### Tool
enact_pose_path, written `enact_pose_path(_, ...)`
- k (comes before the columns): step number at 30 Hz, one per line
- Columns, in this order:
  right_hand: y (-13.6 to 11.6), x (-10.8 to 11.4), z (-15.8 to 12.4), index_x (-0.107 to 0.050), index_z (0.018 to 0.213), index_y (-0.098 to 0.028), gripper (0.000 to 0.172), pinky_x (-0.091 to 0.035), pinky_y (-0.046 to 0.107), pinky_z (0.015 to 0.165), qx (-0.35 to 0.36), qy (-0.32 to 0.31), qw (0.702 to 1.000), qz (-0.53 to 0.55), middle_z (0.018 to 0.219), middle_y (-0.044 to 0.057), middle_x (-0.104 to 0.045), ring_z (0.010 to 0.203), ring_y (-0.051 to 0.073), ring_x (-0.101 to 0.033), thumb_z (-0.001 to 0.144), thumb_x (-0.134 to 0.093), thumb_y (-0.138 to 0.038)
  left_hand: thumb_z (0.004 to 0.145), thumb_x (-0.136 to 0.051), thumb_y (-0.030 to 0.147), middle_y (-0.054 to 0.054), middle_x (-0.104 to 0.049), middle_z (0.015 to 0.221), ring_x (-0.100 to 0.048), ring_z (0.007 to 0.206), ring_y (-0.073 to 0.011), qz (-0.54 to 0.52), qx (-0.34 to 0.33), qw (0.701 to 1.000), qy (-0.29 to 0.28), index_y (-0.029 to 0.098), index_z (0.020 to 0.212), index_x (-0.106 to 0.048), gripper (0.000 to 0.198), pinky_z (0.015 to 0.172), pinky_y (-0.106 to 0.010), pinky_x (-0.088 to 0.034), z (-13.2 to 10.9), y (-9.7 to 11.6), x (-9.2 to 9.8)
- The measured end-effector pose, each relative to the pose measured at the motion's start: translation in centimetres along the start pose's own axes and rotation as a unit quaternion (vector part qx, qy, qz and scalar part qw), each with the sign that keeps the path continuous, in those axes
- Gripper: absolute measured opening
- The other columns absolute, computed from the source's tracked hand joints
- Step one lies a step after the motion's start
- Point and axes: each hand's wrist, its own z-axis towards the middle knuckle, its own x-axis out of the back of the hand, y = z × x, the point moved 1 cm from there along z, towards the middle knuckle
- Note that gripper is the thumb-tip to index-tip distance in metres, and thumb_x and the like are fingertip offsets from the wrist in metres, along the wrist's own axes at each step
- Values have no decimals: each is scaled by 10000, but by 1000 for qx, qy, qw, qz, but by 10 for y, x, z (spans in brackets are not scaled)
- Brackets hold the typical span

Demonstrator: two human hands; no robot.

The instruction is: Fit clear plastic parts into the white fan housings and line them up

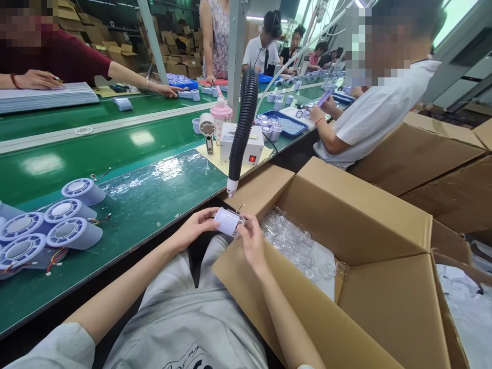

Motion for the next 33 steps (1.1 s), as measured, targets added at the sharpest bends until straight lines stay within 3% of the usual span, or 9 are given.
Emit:
enact_pose_path(4,-13,-2,-5,-593,1067,-229,292,-484,288,659,25,-7,998,-55,865,11,-662,764,182,-613,846,-581,-419,703,-706,223,-48,-593,1044,-554,832,-141,40,-51,997,32,164,1194,-566,514,697,-249,-494,-16,4,1)
enact_pose_path(7,-23,-5,-7,-580,1076,-236,283,-488,292,669,36,-20,997,-71,883,16,-665,804,193,-622,867,-525,-418,734,-634,226,-33,-549,1041,-531,779,-130,57,-84,994,25,188,1152,-531,432,609,-229,-488,-23,6,2)
enact_pose_path(11,-32,-8,-9,-582,1067,-242,300,-466,273,578,16,-35,997,-67,836,11,-649,722,183,-606,864,-507,-450,771,-641,377,-31,-515,1016,-537,756,-138,57,-55,997,-12,212,1164,-492,452,543,-225,-494,-29,6,-2)
enact_pose_path(14,-36,-9,-11,-588,1056,-247,306,-453,268,559,10,-47,996,-73,827,12,-649,716,185,-603,867,-502,-471,714,-729,451,-15,-529,947,-516,680,-108,92,-45,995,-2,203,1067,-506,486,498,-195,-451,-31,6,-7)
enact_pose_path(19,-40,-7,-16,-588,1045,-247,316,-477,267,592,-4,-60,997,-57,895,21,-656,799,193,-617,845,-545,-486,671,-763,490,10,-536,828,-494,644,-95,83,-47,995,8,189,938,-503,480,491,-184,-430,-32,5,-11)
enact_pose_path(24,-36,-2,-19,-588,1045,-229,321,-428,229,519,-33,-75,997,-6,804,6,-654,631,136,-575,850,-542,-480,698,-730,492,15,-520,794,-482,609,-87,44,-50,998,-3,179,945,-498,462,466,-181,-411,-38,4,-9)
enact_pose_path(33,-38,-6,-22,-565,1091,-228,347,-476,249,547,-42,-110,993,6,874,34,-674,665,153,-603,873,-529,-496,827,-510,485,-7,-499,832,-482,619,-114,60,-84,995,5,185,1006,-486,351,473,-212,-412,-50,3,-4)
